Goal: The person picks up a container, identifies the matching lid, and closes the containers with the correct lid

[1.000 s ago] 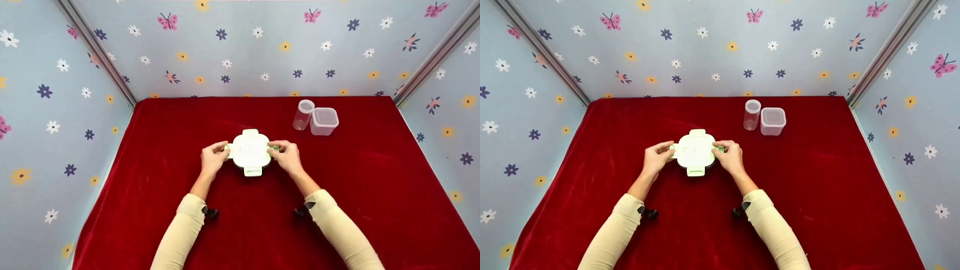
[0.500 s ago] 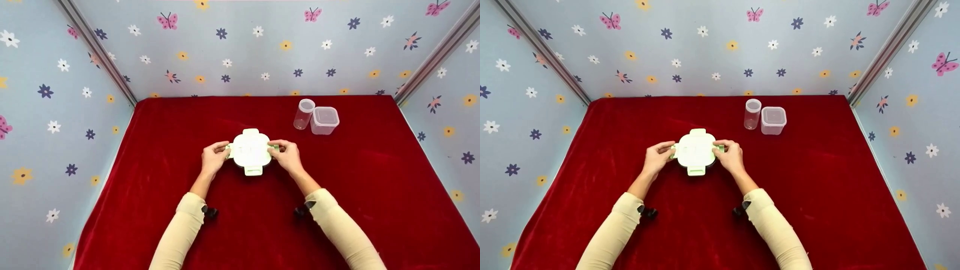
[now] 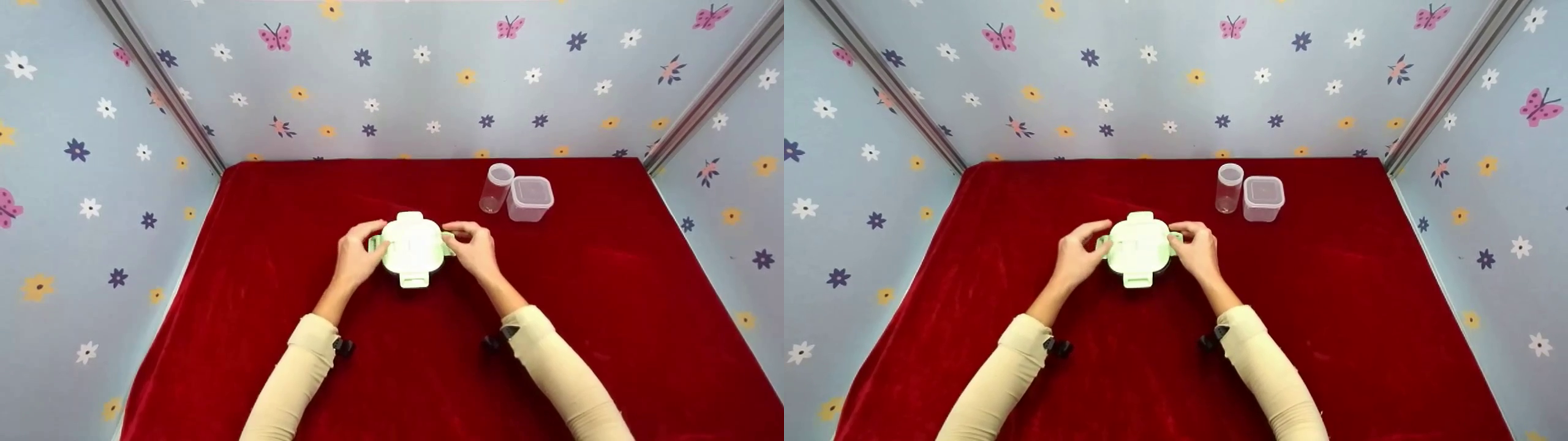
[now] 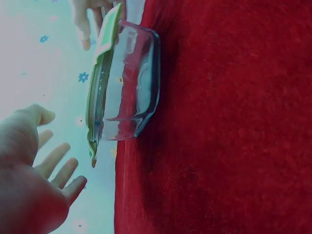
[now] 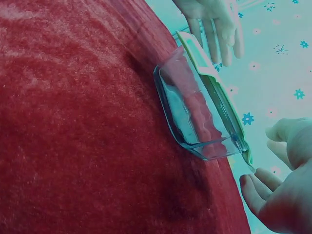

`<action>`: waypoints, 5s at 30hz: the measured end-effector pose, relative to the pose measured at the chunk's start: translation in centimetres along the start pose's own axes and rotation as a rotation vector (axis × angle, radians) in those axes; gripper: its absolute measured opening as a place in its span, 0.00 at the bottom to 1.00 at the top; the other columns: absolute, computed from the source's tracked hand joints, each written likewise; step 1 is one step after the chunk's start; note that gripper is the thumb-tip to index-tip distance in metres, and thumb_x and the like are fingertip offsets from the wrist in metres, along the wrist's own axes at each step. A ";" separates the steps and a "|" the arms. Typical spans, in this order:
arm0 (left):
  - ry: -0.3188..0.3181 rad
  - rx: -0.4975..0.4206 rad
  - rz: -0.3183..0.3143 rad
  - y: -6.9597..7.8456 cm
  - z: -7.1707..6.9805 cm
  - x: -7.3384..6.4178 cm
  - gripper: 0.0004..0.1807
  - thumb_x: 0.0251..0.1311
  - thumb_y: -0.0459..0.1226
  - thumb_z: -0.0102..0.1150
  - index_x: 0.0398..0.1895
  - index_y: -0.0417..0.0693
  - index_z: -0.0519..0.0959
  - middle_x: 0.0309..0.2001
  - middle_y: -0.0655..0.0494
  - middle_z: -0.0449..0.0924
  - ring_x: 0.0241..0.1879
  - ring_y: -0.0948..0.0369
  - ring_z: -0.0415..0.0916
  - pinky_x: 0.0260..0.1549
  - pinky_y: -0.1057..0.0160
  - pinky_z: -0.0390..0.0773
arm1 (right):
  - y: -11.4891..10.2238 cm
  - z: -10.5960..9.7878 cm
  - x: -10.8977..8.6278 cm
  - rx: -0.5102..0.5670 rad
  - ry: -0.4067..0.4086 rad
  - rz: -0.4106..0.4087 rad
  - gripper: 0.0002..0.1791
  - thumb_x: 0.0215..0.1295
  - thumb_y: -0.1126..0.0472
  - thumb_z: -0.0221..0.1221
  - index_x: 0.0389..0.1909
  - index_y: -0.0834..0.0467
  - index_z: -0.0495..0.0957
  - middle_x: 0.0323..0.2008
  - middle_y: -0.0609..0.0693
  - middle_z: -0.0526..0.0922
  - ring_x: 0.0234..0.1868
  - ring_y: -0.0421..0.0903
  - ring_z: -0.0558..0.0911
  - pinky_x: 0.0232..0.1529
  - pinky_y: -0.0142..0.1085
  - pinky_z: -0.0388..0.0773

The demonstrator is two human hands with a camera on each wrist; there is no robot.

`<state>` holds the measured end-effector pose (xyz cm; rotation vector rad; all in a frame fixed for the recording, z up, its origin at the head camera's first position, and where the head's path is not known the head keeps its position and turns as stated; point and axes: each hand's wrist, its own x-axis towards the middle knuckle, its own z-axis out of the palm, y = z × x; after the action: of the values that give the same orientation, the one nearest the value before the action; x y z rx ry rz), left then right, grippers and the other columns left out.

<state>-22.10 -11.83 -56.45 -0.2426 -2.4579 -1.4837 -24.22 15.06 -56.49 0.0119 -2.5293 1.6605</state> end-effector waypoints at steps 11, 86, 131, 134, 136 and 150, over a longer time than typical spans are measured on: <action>-0.252 0.180 0.247 -1.6 0.9 -0.3 0.28 0.70 0.45 0.78 0.70 0.47 0.87 0.78 0.44 0.80 0.80 0.41 0.73 0.73 0.29 0.76 | -0.4 -1.0 -0.1 -0.067 0.041 -0.024 0.13 0.68 0.65 0.73 0.51 0.62 0.94 0.47 0.63 0.96 0.42 0.52 0.91 0.39 0.20 0.77; -0.479 0.270 0.089 -0.2 0.1 0.2 0.31 0.70 0.48 0.78 0.72 0.43 0.85 0.83 0.43 0.75 0.83 0.41 0.67 0.83 0.35 0.68 | -1.1 0.9 -0.6 -0.257 0.020 0.172 0.14 0.59 0.55 0.75 0.46 0.54 0.95 0.44 0.53 0.98 0.51 0.55 0.94 0.64 0.54 0.85; -0.473 0.254 0.099 -0.4 0.4 0.1 0.32 0.72 0.49 0.76 0.74 0.44 0.84 0.84 0.44 0.73 0.88 0.42 0.62 0.85 0.36 0.68 | -3.0 0.5 1.5 -0.356 -0.193 0.016 0.24 0.70 0.62 0.74 0.66 0.60 0.89 0.58 0.60 0.94 0.53 0.58 0.94 0.62 0.56 0.88; -0.468 0.248 0.098 -0.5 0.4 0.0 0.32 0.72 0.49 0.76 0.74 0.44 0.84 0.84 0.44 0.72 0.88 0.42 0.61 0.85 0.36 0.67 | -2.9 0.5 1.6 -0.354 -0.227 0.015 0.25 0.70 0.63 0.75 0.67 0.61 0.88 0.61 0.61 0.93 0.56 0.58 0.93 0.64 0.55 0.88; -0.467 0.247 0.098 -0.5 0.3 -0.1 0.32 0.73 0.49 0.76 0.74 0.44 0.83 0.85 0.44 0.72 0.89 0.41 0.60 0.86 0.36 0.67 | -2.8 0.5 1.7 -0.344 -0.239 0.015 0.25 0.71 0.63 0.76 0.67 0.61 0.88 0.61 0.61 0.93 0.59 0.59 0.92 0.65 0.56 0.88; -0.535 0.356 0.153 0.6 -1.1 0.3 0.39 0.67 0.55 0.79 0.74 0.43 0.83 0.83 0.41 0.73 0.89 0.39 0.60 0.85 0.31 0.66 | -3.1 0.9 2.1 -0.352 -0.276 0.045 0.23 0.70 0.62 0.77 0.63 0.62 0.89 0.58 0.62 0.94 0.63 0.62 0.89 0.67 0.56 0.86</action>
<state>-22.05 -12.52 -55.33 -0.8232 -2.9700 -0.9821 -26.13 13.05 -53.78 0.1648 -3.0157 1.2793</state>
